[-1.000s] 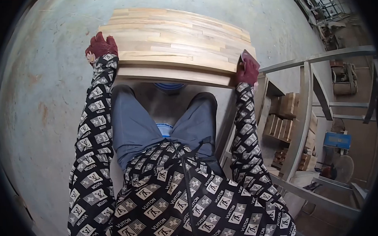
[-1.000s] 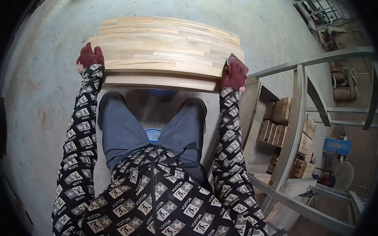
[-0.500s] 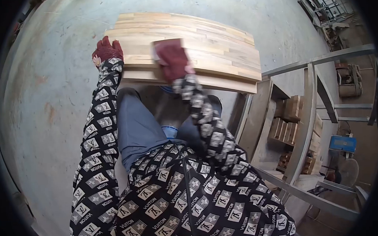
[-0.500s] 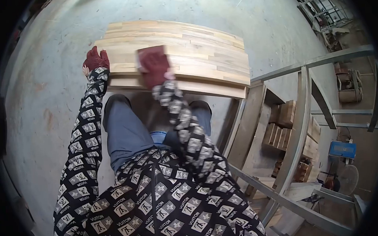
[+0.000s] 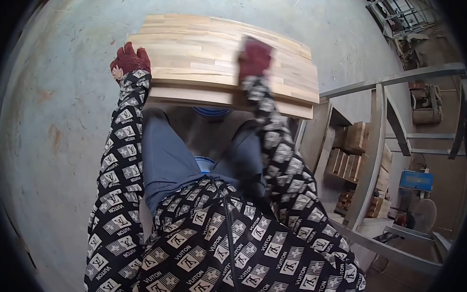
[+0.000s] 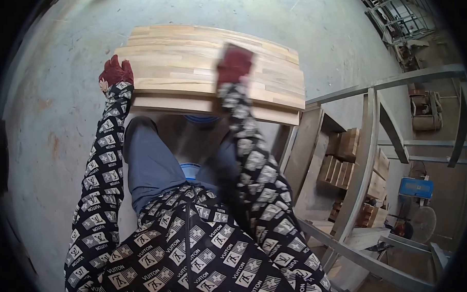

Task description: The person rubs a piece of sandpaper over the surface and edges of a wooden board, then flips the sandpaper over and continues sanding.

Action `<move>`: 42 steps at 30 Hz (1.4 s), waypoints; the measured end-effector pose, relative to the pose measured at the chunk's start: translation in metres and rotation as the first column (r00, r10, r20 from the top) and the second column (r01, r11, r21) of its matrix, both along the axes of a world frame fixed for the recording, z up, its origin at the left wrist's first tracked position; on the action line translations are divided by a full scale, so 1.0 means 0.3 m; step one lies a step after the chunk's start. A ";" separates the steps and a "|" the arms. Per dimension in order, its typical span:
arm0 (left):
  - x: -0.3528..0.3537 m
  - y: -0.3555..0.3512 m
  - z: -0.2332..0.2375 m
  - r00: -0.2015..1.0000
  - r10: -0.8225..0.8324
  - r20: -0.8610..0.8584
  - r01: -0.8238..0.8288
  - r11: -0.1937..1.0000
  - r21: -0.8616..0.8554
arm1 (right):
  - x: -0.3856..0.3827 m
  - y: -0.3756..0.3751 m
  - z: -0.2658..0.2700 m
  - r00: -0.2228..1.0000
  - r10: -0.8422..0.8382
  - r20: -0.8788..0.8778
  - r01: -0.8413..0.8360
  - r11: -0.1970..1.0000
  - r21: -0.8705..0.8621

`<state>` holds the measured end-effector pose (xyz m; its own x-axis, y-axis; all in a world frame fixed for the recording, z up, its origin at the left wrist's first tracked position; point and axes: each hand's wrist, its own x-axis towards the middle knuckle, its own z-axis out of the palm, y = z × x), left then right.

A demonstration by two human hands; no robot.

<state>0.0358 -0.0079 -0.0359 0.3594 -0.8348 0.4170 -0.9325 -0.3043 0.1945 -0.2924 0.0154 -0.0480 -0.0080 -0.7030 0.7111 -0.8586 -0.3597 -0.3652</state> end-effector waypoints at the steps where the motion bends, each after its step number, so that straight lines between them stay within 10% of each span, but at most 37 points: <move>1: 0.005 -0.003 -0.016 1.000 -0.008 0.003 0.008 1.000 -0.017 | 0.177 0.016 0.136 0.988 0.063 -0.140 -0.064 0.998 -0.001; 2: 0.008 -0.004 -0.017 1.000 -0.015 0.005 0.015 0.999 -0.036 | 0.284 0.011 0.049 0.973 0.030 -0.229 -0.105 0.941 -0.322; 4: 0.009 -0.002 -0.010 1.000 -0.017 -0.019 0.017 1.000 -0.015 | 0.407 0.042 0.042 0.942 0.173 -0.287 -0.124 0.975 0.183; 7: 0.016 -0.007 -0.027 0.999 -0.030 -0.035 0.029 0.999 -0.028 | 0.350 0.052 0.095 0.920 0.374 -0.112 -0.356 0.921 0.156; 14: 0.015 -0.009 -0.038 0.999 -0.027 -0.033 0.026 0.999 -0.046 | -0.421 0.030 0.017 0.992 -0.120 -0.037 0.123 0.985 0.120; 16: 0.015 -0.011 -0.037 1.000 -0.003 0.001 0.003 0.999 -0.040 | -0.583 0.078 0.071 0.956 -0.283 -0.078 0.292 0.901 0.321; 20: 0.003 -0.009 -0.024 1.000 0.008 -0.004 -0.008 1.000 -0.008 | -0.656 0.010 -0.123 0.804 -0.525 -0.279 0.582 0.791 0.190; 23: 0.020 -0.016 -0.044 1.000 -0.007 0.017 0.009 0.996 -0.089 | -0.191 0.029 -0.090 0.980 -0.200 0.010 0.197 0.973 0.124; 30: 0.026 -0.009 -0.037 0.997 -0.073 -0.013 0.072 0.995 -0.063 | 0.233 0.244 0.117 0.932 0.342 -0.118 -0.310 0.923 0.230; 34: 0.040 -0.024 -0.075 0.997 -0.063 0.049 0.068 0.990 -0.124 | -0.136 0.299 0.043 0.989 0.145 0.021 -0.147 0.986 0.085; 38: 0.035 -0.031 -0.073 0.999 -0.051 0.012 0.052 0.995 -0.085 | -0.599 0.340 0.048 0.960 -0.194 -0.202 0.223 0.966 0.131; 42: 0.033 -0.029 -0.063 1.000 -0.020 0.014 0.021 0.997 -0.074 | -0.593 0.302 0.005 0.899 -0.372 -0.233 0.411 0.898 0.154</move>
